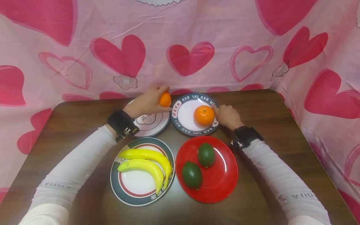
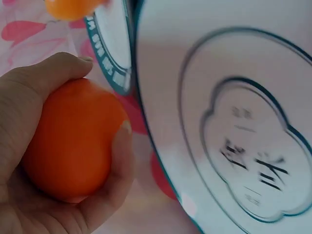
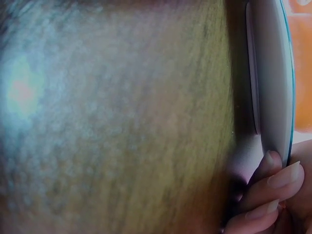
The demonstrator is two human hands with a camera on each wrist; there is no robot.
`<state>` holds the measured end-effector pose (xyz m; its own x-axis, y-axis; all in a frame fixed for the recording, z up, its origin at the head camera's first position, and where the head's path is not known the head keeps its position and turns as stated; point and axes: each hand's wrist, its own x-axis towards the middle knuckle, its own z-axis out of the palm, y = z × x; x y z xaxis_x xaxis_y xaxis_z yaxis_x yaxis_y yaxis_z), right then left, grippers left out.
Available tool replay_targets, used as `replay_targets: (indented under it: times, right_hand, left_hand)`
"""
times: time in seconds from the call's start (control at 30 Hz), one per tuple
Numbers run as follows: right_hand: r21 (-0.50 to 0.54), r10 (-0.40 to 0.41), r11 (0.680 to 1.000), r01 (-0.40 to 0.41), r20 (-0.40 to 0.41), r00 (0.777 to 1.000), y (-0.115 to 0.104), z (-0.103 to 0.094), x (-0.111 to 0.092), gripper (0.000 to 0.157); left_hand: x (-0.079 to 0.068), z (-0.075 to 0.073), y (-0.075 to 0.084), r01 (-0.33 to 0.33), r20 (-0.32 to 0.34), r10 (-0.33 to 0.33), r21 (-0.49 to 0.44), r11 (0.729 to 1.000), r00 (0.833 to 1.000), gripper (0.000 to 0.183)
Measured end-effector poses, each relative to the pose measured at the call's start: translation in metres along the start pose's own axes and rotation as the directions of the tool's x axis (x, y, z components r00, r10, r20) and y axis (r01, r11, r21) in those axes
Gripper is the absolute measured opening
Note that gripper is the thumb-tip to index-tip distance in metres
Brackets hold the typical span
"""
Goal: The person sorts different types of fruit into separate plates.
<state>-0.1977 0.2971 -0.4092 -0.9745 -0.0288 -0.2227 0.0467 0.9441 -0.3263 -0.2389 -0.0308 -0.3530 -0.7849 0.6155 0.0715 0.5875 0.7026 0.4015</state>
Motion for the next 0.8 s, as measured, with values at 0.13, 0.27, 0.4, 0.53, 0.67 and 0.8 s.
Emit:
replay_targets:
  times: [0.13, 0.27, 0.4, 0.53, 0.67, 0.8]
  right_hand:
    - [-0.003, -0.001, 1.0, 0.001, -0.001, 1.0, 0.0, 0.0, 0.0, 0.079]
    - [0.001, -0.002, 1.0, 0.002, 0.001, 1.0, 0.0, 0.0, 0.0, 0.08]
    - [0.002, 0.001, 1.0, -0.001, 0.001, 1.0, 0.001, 0.0, 0.0, 0.079]
    - [0.007, 0.002, 1.0, -0.002, -0.002, 1.0, 0.001, 0.0, 0.0, 0.079]
    - [0.006, -0.004, 1.0, 0.004, -0.007, 1.0, 0.001, 0.0, 0.0, 0.08]
    - [0.004, -0.01, 1.0, 0.01, -0.008, 1.0, 0.0, 0.0, 0.0, 0.08]
  left_hand:
    - [0.004, 0.0, 0.013, -0.035, 0.008, 0.035, -0.005, 0.999, 0.999, 0.061]
    - [0.006, 0.001, 0.022, -0.052, 0.006, 0.052, -0.029, 0.998, 0.999, 0.061]
    - [0.011, 0.006, 0.026, -0.096, 0.007, 0.097, -0.074, 0.993, 0.995, 0.055]
    - [0.014, 0.011, 0.03, -0.078, 0.044, 0.083, -0.09, 0.993, 0.996, 0.048]
    - [0.017, 0.015, 0.037, -0.062, 0.098, 0.064, -0.03, 0.998, 0.993, 0.052]
    - [0.022, 0.02, 0.046, -0.075, 0.137, 0.066, 0.061, 0.995, 0.988, 0.058]
